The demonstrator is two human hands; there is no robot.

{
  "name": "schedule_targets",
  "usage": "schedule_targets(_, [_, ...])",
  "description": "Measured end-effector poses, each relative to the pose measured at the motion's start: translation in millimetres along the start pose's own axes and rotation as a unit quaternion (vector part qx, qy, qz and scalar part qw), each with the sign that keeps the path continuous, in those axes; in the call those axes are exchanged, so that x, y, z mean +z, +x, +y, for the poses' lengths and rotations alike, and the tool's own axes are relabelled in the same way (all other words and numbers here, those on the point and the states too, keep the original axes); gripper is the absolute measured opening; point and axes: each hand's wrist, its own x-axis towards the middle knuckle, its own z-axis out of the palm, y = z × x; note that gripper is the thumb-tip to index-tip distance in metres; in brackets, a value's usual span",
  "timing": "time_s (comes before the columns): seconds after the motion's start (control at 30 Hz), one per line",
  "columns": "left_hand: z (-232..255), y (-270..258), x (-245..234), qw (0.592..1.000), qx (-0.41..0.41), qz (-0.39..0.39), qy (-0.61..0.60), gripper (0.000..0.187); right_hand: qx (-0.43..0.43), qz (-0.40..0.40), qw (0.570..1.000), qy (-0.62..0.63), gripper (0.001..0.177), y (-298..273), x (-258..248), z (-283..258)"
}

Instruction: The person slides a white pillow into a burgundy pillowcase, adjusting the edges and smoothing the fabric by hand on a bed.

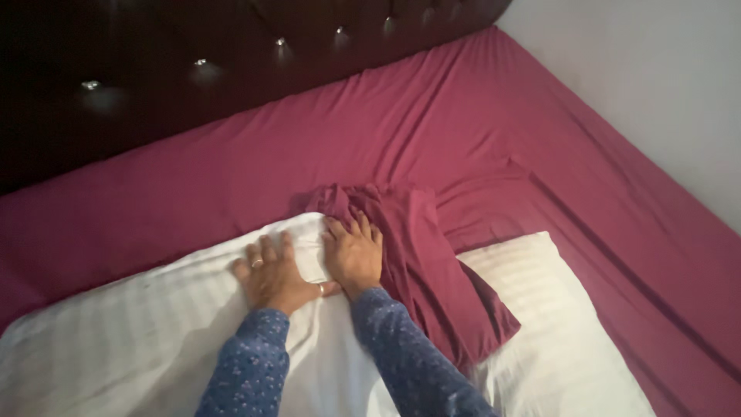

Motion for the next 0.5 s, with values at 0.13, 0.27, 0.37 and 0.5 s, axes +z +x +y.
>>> schedule_targets(0.13, [-7,16,1,1.0,-0.016,0.008,-0.008,0.138,0.018,-0.034,0.999,-0.02,0.038,8,5,1])
schedule_targets(0.27, [-16,32,-5,0.999,-0.038,-0.004,-0.025,0.129,-0.016,-0.019,0.999,-0.042,0.037,7,6,5])
schedule_targets(0.37, [-16,29,-7,0.999,-0.032,0.001,0.007,0.119,-0.022,-0.006,0.999,-0.038,0.037,4,2,5])
schedule_targets(0.5, [-12,19,-13,0.999,-0.035,0.026,0.004,0.108,-0.003,0.007,1.0,-0.02,0.037,3,0,-3])
